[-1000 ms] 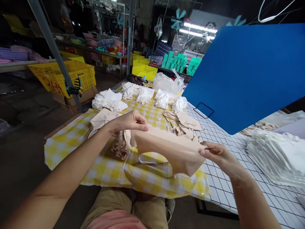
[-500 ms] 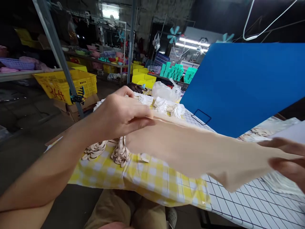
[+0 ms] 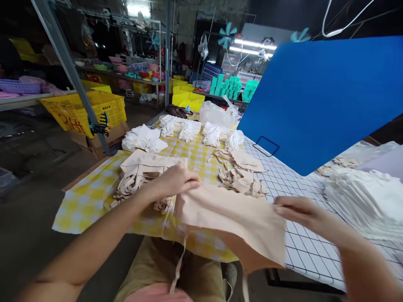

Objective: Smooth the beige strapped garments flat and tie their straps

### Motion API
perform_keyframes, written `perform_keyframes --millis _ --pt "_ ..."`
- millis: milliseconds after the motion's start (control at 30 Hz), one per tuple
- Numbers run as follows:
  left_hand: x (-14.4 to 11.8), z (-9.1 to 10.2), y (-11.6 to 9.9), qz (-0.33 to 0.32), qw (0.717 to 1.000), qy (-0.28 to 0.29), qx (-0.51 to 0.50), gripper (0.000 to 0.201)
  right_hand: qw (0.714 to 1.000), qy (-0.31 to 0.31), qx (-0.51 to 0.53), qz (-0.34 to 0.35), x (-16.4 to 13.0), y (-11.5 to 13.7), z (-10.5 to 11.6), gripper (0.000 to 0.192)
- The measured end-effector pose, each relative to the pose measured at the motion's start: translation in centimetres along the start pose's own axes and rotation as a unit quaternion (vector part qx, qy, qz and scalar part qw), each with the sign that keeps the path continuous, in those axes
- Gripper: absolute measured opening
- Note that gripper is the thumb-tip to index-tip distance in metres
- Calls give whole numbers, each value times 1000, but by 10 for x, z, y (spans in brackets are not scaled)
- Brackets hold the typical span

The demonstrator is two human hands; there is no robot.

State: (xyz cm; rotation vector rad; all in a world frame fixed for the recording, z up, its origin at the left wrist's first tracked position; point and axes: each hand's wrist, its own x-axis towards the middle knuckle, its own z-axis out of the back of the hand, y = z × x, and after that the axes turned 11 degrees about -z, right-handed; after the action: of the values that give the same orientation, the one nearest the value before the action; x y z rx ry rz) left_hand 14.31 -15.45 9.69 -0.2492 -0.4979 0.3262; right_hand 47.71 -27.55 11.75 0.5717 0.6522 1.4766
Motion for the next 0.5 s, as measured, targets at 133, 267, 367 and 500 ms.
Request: perform_keyframes --millis 133,267,367,500 --pt "6 -92 41 83 981 154 83 17 982 140 -69 -106 47 -45 -62 34" --pt "19 -124 52 102 971 182 115 26 979 39 -164 -118 68 -85 -81 30" --pt "25 -126 51 119 976 134 124 20 977 -19 -182 -111 75 -96 -83 21" --pt "12 -139 39 156 978 28 132 45 953 -189 -226 -68 69 -97 -103 23"
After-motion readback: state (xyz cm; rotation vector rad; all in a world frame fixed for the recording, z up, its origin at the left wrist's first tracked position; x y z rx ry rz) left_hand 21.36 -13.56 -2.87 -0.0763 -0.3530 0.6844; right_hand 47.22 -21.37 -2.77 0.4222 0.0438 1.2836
